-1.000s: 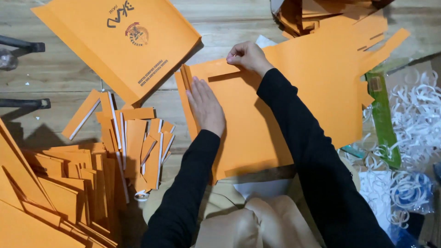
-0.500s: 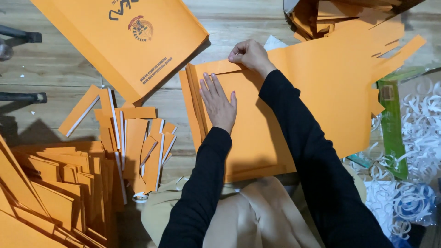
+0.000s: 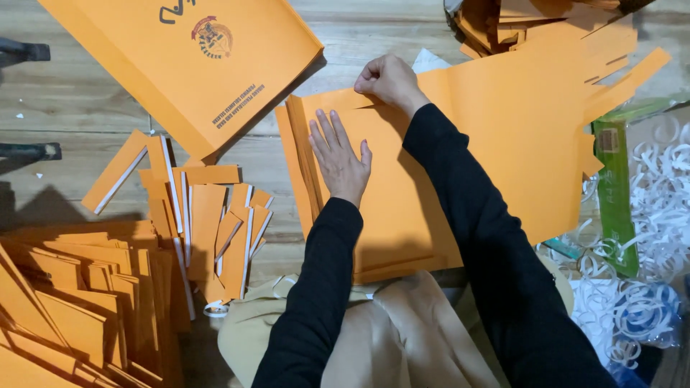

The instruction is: Assembling orange paper folders by folding edges and applying adhesive strips.

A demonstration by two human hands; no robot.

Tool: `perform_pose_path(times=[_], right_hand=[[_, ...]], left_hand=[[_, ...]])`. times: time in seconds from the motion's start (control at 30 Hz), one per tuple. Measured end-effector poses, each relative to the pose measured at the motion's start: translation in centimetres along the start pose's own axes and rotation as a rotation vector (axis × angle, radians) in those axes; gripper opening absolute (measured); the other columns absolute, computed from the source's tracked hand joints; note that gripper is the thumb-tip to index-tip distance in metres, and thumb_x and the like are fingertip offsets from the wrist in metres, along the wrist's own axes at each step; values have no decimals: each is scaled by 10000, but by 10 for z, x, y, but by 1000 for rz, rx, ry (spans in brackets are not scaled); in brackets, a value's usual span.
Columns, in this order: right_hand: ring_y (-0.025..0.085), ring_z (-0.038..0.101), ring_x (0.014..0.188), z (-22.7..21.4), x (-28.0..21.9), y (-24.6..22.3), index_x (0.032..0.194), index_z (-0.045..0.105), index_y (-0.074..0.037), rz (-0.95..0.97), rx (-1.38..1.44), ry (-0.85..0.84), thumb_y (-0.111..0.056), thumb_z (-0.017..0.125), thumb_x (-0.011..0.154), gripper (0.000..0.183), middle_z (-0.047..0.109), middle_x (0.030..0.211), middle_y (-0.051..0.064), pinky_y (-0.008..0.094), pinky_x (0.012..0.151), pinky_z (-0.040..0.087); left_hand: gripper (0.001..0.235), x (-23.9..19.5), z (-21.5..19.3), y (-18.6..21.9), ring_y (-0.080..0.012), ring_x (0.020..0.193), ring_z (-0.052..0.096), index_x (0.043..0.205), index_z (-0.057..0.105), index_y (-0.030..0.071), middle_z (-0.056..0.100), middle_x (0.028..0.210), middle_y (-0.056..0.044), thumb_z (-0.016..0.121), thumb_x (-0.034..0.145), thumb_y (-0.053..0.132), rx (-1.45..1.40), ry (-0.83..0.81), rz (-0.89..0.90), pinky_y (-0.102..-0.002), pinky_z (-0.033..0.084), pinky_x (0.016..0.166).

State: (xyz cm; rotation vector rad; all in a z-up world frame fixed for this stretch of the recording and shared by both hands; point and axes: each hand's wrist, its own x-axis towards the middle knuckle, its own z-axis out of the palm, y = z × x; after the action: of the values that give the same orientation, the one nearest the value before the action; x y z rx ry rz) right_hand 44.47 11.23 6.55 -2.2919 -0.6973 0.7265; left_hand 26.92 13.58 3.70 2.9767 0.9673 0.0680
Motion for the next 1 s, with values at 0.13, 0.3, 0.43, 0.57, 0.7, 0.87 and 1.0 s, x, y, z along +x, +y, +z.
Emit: perform_pose_path(times=[0.13,0.3,0.43,0.57,0.7,0.87,1.0], right_hand=[[20,593,651,-1,2,-5,642,670,-193,67,-33,-2,-224,705,731,101,678,713,-98,239,563,445],[35,589,624,9,9,3,583,617,-203,81,-123,38,-176,644,694,117,656,658,-122,262,492,423],[94,543,549,16,7,-1,524,538,-185,75,-187,97,-158,588,694,180,587,561,-78,280,480,409],[217,554,606,16,16,5,687,555,-140,5,-467,168,-340,683,669,238,586,631,-1,342,513,410],[233,605,661,-18,12,-1,671,644,-146,173,-832,-50,-677,724,607,541,623,654,37,332,586,437],[116,561,625,-65,-18,37,582,596,-177,162,-256,-29,-383,764,710,295,605,612,-28,282,584,402],[51,602,587,-54,-27,50,563,658,-115,162,27,131,-220,793,721,232,644,593,-4,225,592,476]], left_hand=[[743,3,1,0,-371,1354,135,1422,104,38,81,1463,-196,404,910,486,34,-16,4,-434,185,1113],[711,8,-4,-1,-374,1207,348,1345,376,4,79,1456,-107,428,852,513,196,103,69,-438,382,1003],[629,16,-1,-5,-408,1101,428,1211,513,72,122,1462,-128,397,832,561,321,103,154,-444,391,886],[643,23,-7,-6,-363,1057,467,1175,484,79,331,1367,-161,347,840,611,411,52,202,-402,446,802],[626,22,-10,-6,-351,1045,475,1164,480,87,348,1354,-157,343,844,608,432,30,212,-394,446,779],[650,23,-8,-6,-363,1048,459,1179,474,68,347,1351,-161,344,845,611,426,39,215,-398,457,794],[638,22,-10,-6,-365,1053,452,1173,475,73,331,1360,-163,333,850,605,434,7,220,-402,453,797]])
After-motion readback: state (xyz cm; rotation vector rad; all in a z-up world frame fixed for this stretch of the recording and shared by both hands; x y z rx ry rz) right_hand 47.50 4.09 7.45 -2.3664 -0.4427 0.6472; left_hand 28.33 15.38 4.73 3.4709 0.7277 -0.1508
